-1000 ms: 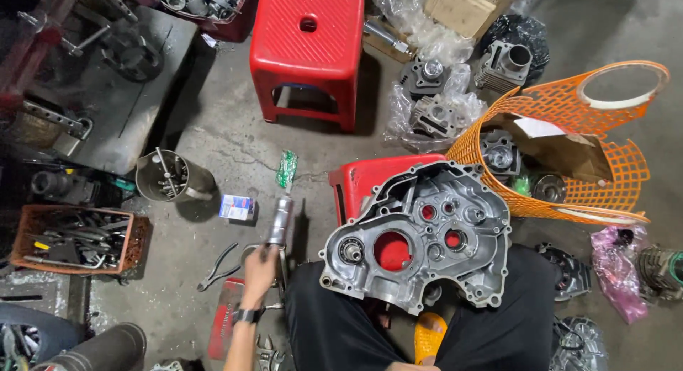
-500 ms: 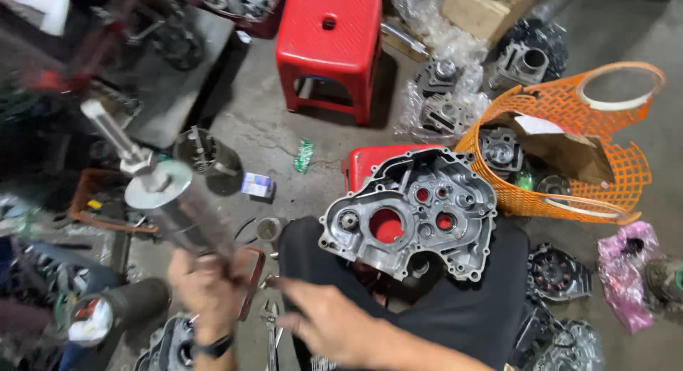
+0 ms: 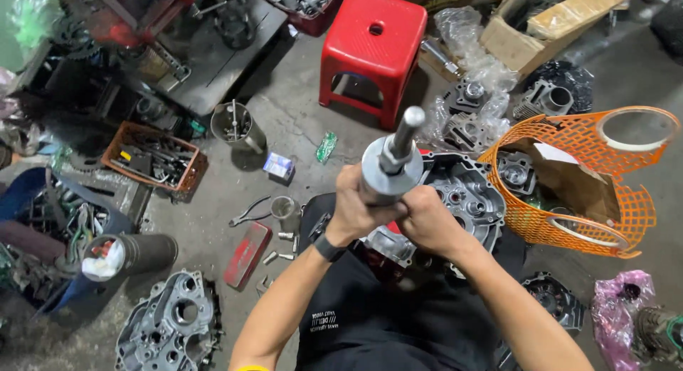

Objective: The person sits on the workshop floor with a motorcycle engine crankcase and uses a slide-hammer bearing puller to extract a bearing from the case. They first pick the tool from a shelf, fit it into the bearing bore, then repeatedly slide the weighted hammer to pull the bearing out, finally separating the bearing from the tool by hand.

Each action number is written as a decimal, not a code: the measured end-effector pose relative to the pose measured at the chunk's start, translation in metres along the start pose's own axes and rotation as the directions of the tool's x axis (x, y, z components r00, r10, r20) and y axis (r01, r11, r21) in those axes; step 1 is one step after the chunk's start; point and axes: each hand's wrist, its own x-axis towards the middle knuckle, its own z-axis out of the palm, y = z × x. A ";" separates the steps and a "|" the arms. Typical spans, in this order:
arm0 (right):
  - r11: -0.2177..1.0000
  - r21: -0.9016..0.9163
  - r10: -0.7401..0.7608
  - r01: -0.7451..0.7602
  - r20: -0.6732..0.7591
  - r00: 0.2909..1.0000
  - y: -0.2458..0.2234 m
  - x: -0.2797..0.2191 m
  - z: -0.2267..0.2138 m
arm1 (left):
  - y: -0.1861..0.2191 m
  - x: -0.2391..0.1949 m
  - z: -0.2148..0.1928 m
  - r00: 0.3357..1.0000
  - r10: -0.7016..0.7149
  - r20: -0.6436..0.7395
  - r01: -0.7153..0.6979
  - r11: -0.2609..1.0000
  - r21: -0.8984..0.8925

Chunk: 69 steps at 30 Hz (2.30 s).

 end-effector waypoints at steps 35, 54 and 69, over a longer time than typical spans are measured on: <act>0.991 0.108 0.094 -0.085 -0.086 0.992 0.038 -0.012 0.038 | -0.021 -0.009 0.001 0.996 -0.090 0.003 0.090 0.996 -0.021; 0.986 0.067 0.152 -0.154 0.028 0.988 0.037 -0.012 0.039 | 0.006 0.002 -0.007 0.996 -0.065 0.053 0.066 0.997 -0.028; 0.982 0.145 0.119 -0.123 0.032 0.992 0.035 -0.009 0.035 | 0.001 -0.004 -0.004 0.992 -0.115 0.059 0.117 0.993 -0.033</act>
